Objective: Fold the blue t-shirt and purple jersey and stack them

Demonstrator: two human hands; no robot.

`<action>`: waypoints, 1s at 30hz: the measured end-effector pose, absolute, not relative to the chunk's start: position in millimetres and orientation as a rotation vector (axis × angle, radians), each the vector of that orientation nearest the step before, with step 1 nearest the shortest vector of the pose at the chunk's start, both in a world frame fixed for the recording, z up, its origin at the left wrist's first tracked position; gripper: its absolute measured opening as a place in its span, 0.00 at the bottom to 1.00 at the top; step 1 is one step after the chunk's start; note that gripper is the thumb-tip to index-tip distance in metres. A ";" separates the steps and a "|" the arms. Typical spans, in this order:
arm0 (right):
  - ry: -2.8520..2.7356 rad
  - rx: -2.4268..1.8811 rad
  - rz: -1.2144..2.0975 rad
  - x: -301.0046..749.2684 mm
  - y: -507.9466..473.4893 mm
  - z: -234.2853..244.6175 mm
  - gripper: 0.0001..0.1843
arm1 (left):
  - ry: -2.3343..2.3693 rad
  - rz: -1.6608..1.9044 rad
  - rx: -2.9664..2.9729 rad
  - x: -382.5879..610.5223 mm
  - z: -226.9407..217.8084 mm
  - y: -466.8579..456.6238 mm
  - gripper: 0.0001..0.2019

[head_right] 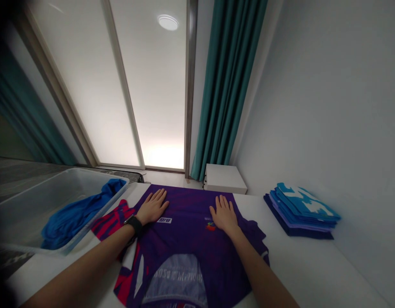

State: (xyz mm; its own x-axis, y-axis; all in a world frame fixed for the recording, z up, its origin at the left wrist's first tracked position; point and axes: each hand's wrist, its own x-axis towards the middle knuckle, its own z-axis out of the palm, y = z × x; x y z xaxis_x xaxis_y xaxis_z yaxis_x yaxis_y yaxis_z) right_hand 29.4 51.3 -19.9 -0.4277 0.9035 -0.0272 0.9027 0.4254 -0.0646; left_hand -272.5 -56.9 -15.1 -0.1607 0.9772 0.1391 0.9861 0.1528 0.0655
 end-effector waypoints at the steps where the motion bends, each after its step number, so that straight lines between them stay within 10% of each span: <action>1: -2.642 -1.663 0.099 29.5 50.8 -20.4 0.37 | -2.335 -0.221 -1.992 -272.9 -15.2 -56.7 0.29; 30: -2.717 -1.340 0.161 17.2 -89.5 -0.8 0.33 | -1.837 -0.283 -2.393 -226.1 0.8 -155.3 0.26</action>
